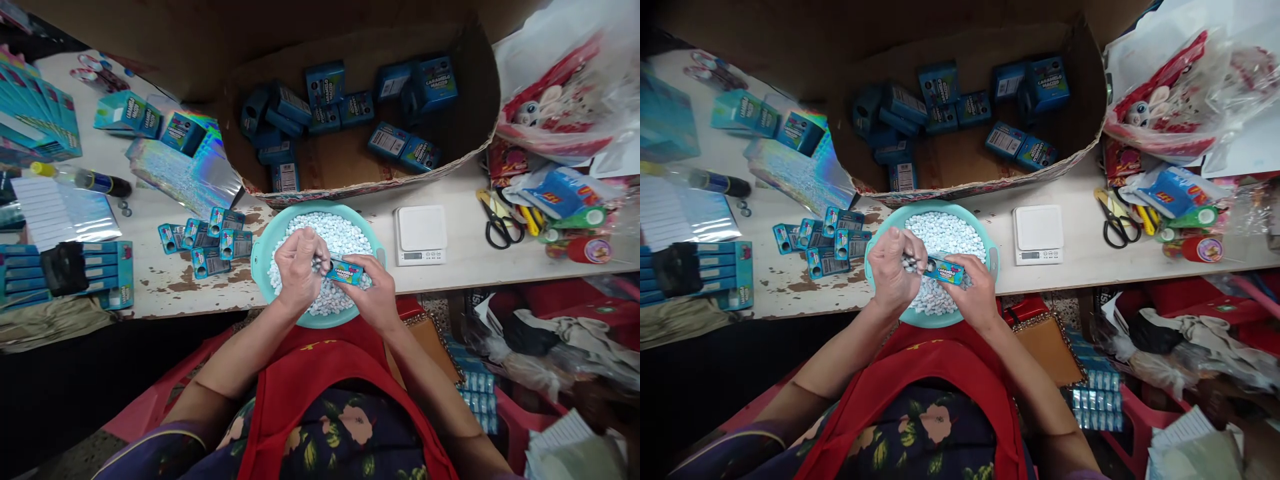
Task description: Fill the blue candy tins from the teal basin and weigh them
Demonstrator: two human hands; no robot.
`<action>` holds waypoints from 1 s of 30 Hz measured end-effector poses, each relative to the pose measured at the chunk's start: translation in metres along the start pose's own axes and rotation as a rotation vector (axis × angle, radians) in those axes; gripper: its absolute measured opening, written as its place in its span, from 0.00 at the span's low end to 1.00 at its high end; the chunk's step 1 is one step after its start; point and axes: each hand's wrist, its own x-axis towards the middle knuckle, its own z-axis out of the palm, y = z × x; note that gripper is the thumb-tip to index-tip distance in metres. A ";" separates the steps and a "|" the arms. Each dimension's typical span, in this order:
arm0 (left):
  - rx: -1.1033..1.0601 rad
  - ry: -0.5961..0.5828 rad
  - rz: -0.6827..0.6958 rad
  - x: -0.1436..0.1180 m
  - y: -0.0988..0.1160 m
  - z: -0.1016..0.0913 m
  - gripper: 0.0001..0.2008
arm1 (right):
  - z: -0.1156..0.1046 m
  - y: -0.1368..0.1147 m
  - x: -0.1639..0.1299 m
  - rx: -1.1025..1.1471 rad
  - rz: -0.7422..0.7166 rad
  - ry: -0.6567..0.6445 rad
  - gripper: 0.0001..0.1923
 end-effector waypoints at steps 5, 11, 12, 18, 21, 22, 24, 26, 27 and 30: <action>-0.053 0.052 -0.044 0.006 0.009 -0.010 0.23 | -0.002 0.008 -0.002 0.103 0.050 0.005 0.18; -0.042 0.187 -0.084 0.023 -0.004 -0.031 0.21 | 0.001 0.017 0.002 0.203 0.076 0.010 0.20; -0.035 0.202 -0.089 0.023 -0.005 -0.033 0.21 | 0.001 0.019 0.002 0.223 0.091 0.010 0.20; -0.039 0.146 -0.049 0.011 0.003 -0.022 0.23 | 0.005 0.015 0.002 0.124 0.108 -0.005 0.18; 0.008 0.100 0.053 0.004 0.001 -0.010 0.23 | 0.008 0.005 0.003 0.044 0.060 -0.019 0.17; 0.023 0.106 0.078 0.003 -0.001 -0.007 0.23 | 0.009 0.002 0.004 0.027 0.039 -0.019 0.16; 0.037 0.131 0.114 0.002 -0.005 -0.003 0.24 | 0.009 -0.002 0.005 0.005 0.008 -0.026 0.15; 0.033 0.129 0.113 0.003 -0.006 0.000 0.24 | 0.008 -0.002 0.006 -0.002 0.008 -0.032 0.15; 0.025 0.115 0.099 0.004 -0.005 0.001 0.24 | 0.007 -0.001 0.006 0.002 0.018 -0.034 0.15; -0.005 0.066 0.015 0.009 -0.002 -0.002 0.25 | 0.002 0.003 0.005 0.037 0.051 -0.022 0.16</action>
